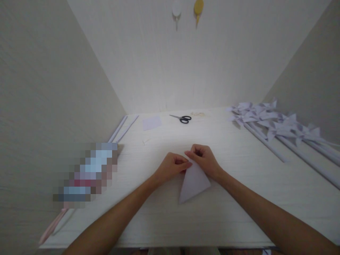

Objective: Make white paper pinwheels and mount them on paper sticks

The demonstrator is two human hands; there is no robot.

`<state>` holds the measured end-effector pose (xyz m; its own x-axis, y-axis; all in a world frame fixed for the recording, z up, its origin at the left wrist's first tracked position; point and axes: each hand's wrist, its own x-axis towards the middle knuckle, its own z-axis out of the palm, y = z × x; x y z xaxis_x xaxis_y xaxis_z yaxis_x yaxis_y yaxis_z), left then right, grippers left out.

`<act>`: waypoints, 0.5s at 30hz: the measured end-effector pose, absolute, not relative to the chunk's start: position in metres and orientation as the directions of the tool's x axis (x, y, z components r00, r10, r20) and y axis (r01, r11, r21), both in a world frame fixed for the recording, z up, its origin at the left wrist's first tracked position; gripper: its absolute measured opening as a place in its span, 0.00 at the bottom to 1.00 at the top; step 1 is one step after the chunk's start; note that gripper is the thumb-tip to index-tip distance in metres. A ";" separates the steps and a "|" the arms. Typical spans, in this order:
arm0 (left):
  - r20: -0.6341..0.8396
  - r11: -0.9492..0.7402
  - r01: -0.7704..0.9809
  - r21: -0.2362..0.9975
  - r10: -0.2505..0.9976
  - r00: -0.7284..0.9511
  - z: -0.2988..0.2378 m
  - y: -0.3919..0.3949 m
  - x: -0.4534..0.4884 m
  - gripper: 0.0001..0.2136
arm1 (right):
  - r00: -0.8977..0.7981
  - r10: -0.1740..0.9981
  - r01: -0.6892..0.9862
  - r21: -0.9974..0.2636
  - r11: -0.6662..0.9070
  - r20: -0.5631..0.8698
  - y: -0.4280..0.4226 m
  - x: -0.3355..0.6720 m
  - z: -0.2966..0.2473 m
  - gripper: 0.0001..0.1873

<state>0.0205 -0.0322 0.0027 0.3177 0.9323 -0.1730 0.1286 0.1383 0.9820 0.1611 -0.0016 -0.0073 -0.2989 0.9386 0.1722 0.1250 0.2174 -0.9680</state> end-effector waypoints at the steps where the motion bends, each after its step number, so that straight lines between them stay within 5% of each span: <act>1: -0.166 0.130 0.130 0.983 0.930 0.326 0.002 -0.032 0.022 0.09 | -0.302 0.934 0.137 -0.961 0.239 0.189 -0.004 0.159 -0.007 0.18; 9: -0.175 0.107 0.240 0.965 0.942 0.286 0.002 -0.033 0.020 0.10 | -0.060 0.978 0.089 -0.975 0.202 0.198 0.009 0.173 -0.009 0.19; 15: -0.259 0.199 0.207 0.958 0.911 0.322 0.003 -0.036 0.016 0.08 | 0.412 0.911 -0.324 -0.936 0.138 -0.009 0.043 0.216 -0.003 0.22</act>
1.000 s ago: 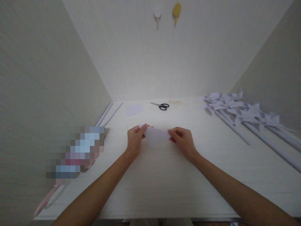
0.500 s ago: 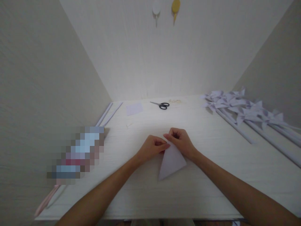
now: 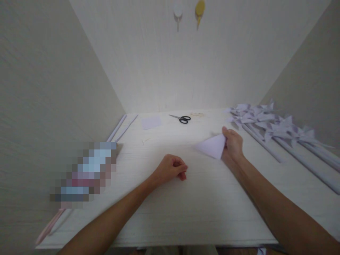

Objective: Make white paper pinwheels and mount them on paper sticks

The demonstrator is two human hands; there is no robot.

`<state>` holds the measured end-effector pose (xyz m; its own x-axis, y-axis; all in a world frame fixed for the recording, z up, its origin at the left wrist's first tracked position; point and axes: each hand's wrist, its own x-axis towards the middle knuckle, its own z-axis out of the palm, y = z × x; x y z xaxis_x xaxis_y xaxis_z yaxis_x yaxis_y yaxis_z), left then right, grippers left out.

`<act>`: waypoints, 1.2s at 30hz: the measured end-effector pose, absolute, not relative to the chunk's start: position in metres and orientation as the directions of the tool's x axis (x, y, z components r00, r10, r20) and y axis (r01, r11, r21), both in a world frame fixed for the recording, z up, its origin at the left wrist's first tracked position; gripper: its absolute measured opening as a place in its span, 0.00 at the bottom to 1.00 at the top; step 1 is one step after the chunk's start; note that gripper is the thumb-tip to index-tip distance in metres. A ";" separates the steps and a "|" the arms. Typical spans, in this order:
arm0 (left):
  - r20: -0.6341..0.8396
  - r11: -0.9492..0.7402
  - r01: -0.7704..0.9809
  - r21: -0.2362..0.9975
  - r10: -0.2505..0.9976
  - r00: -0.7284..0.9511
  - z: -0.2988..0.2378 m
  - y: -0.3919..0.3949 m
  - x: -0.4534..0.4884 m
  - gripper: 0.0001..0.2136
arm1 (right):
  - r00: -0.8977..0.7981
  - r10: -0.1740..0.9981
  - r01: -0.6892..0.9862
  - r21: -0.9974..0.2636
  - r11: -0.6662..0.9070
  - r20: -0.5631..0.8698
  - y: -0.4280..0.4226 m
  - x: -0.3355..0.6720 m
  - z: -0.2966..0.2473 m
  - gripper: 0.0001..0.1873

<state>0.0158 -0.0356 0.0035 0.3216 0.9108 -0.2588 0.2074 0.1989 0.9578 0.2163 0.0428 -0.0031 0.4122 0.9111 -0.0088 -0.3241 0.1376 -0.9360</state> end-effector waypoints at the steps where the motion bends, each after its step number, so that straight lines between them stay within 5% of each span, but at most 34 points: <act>1: -0.247 0.195 0.189 0.962 0.919 0.309 0.003 -0.035 0.015 0.09 | 0.500 0.866 -0.354 -0.919 0.173 -0.029 0.046 0.222 -0.002 0.22; 4: -0.170 0.156 0.079 0.985 0.962 0.213 0.001 -0.032 0.014 0.09 | 0.564 0.826 -0.361 -0.902 0.235 -0.011 0.047 0.222 0.000 0.20; 9: -0.119 0.115 -0.142 0.983 0.993 -0.019 0.000 -0.025 0.016 0.13 | 0.263 0.965 -0.303 -0.951 0.062 -0.021 0.024 0.187 0.001 0.13; 12: -0.127 0.114 -0.217 0.969 0.991 -0.045 0.000 -0.024 0.016 0.17 | 0.189 0.981 -0.300 -0.950 0.086 0.029 0.014 0.172 0.000 0.14; 18: -0.095 0.105 -0.081 0.991 0.989 0.117 0.000 -0.030 0.020 0.17 | 0.228 0.961 -0.168 -0.967 0.194 0.153 0.012 0.171 -0.003 0.13; 22: -0.119 0.118 -0.036 0.992 0.993 -0.019 0.000 -0.031 0.021 0.11 | 0.197 0.968 -0.163 -0.969 0.186 0.152 0.013 0.172 -0.006 0.12; 28: -0.061 0.006 -0.150 0.989 0.930 -0.362 -0.008 -0.020 0.010 0.12 | -0.134 0.989 -0.081 -0.995 0.054 0.064 0.012 0.171 -0.010 0.12; 36: -0.037 -0.031 -0.195 0.980 0.941 -0.335 -0.011 -0.017 0.006 0.11 | -0.384 0.923 0.063 -0.998 -0.012 -0.035 0.008 0.168 -0.012 0.13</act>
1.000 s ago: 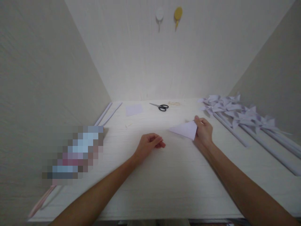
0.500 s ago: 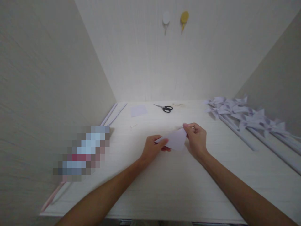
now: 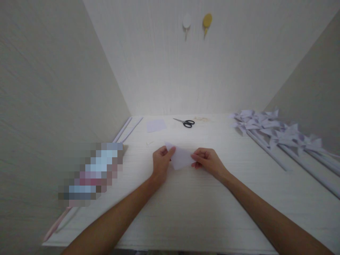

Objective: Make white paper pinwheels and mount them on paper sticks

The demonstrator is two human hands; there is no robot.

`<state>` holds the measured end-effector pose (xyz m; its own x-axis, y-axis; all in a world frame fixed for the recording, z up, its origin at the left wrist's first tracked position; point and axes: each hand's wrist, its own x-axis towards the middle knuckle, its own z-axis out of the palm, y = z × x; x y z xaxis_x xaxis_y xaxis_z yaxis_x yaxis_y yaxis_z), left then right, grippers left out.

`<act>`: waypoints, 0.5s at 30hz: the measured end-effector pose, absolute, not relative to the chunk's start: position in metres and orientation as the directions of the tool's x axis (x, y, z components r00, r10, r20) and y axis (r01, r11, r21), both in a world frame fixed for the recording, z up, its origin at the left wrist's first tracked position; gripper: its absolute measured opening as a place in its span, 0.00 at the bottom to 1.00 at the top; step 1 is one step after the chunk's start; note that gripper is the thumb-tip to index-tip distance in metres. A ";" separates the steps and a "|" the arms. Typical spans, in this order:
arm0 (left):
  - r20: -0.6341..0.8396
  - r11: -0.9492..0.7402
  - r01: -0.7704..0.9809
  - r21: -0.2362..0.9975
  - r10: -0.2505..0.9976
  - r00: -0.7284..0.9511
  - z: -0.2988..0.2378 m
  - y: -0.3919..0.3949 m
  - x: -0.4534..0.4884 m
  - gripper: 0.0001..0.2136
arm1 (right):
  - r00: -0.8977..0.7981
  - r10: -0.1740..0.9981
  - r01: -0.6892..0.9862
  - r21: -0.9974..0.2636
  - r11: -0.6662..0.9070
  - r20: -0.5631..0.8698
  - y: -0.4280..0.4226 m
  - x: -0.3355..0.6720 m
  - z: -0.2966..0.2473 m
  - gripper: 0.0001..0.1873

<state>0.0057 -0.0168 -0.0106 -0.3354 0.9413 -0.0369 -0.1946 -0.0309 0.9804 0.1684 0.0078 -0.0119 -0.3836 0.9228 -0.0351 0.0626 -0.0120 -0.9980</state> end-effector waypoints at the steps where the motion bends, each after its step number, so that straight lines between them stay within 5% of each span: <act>1: -0.038 -0.029 -0.193 0.981 0.942 -0.335 -0.010 -0.016 0.005 0.11 | -0.409 0.912 0.075 -0.997 -0.009 -0.039 0.008 0.169 -0.013 0.13; 7: -0.036 -0.036 -0.194 0.980 0.935 -0.353 -0.008 -0.011 -0.002 0.14 | -0.436 0.896 0.184 -0.966 0.183 0.086 0.003 0.169 -0.014 0.10; 11: -0.057 -0.034 -0.240 0.970 0.930 -0.363 -0.009 -0.009 -0.004 0.17 | -0.412 0.858 0.344 -0.820 0.458 0.307 -0.001 0.170 -0.012 0.12; 15: -0.057 -0.031 -0.227 0.973 0.927 -0.370 -0.008 -0.010 -0.004 0.17 | -0.480 0.796 0.393 -0.722 0.570 0.368 -0.002 0.171 -0.013 0.13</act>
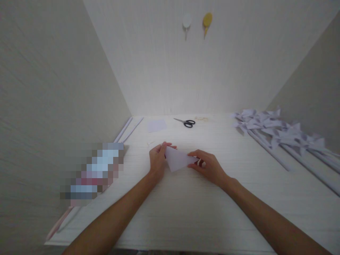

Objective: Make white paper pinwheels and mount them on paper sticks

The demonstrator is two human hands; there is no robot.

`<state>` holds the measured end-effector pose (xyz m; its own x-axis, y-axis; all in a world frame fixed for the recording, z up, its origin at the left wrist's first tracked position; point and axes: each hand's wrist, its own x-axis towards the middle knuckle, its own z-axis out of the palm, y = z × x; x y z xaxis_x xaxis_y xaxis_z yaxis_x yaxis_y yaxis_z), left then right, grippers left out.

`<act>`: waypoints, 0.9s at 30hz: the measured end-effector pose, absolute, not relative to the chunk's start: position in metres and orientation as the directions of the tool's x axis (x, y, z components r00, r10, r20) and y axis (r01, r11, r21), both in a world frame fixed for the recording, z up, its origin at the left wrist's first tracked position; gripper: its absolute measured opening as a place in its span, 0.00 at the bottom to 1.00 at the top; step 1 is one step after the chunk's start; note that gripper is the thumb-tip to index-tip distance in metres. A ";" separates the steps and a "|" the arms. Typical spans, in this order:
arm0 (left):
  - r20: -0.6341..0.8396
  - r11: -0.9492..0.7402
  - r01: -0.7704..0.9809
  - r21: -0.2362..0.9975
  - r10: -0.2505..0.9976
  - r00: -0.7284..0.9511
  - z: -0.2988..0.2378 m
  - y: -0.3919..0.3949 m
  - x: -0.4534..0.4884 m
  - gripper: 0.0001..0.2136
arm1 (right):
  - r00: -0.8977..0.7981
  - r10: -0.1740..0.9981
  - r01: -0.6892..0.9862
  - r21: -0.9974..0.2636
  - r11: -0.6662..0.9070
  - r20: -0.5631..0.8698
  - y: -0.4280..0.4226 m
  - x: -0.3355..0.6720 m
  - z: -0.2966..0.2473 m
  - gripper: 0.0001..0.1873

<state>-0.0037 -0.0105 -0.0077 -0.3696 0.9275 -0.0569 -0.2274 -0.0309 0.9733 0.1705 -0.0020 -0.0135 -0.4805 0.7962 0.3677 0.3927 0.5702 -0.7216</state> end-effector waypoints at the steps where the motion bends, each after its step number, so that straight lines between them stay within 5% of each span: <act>1: -0.056 -0.030 -0.225 0.974 0.928 -0.368 -0.007 -0.011 -0.004 0.17 | -0.482 0.796 0.402 -0.715 0.572 0.366 -0.002 0.171 -0.014 0.14; 19: -0.051 -0.057 -0.327 0.943 0.949 -0.311 -0.005 -0.012 -0.001 0.18 | -0.489 0.821 0.447 -0.724 0.526 0.295 -0.004 0.172 -0.008 0.14; 27: 0.019 -0.092 -0.237 0.967 0.956 -0.293 -0.007 -0.012 -0.001 0.22 | -0.494 0.820 0.455 -0.718 0.527 0.289 -0.005 0.170 -0.004 0.14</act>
<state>-0.0013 -0.0117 -0.0067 -0.2935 0.9558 0.0186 -0.2367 -0.0915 0.9673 0.1704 -0.0047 -0.0036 -0.4942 0.8198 0.2892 0.4549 0.5273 -0.7176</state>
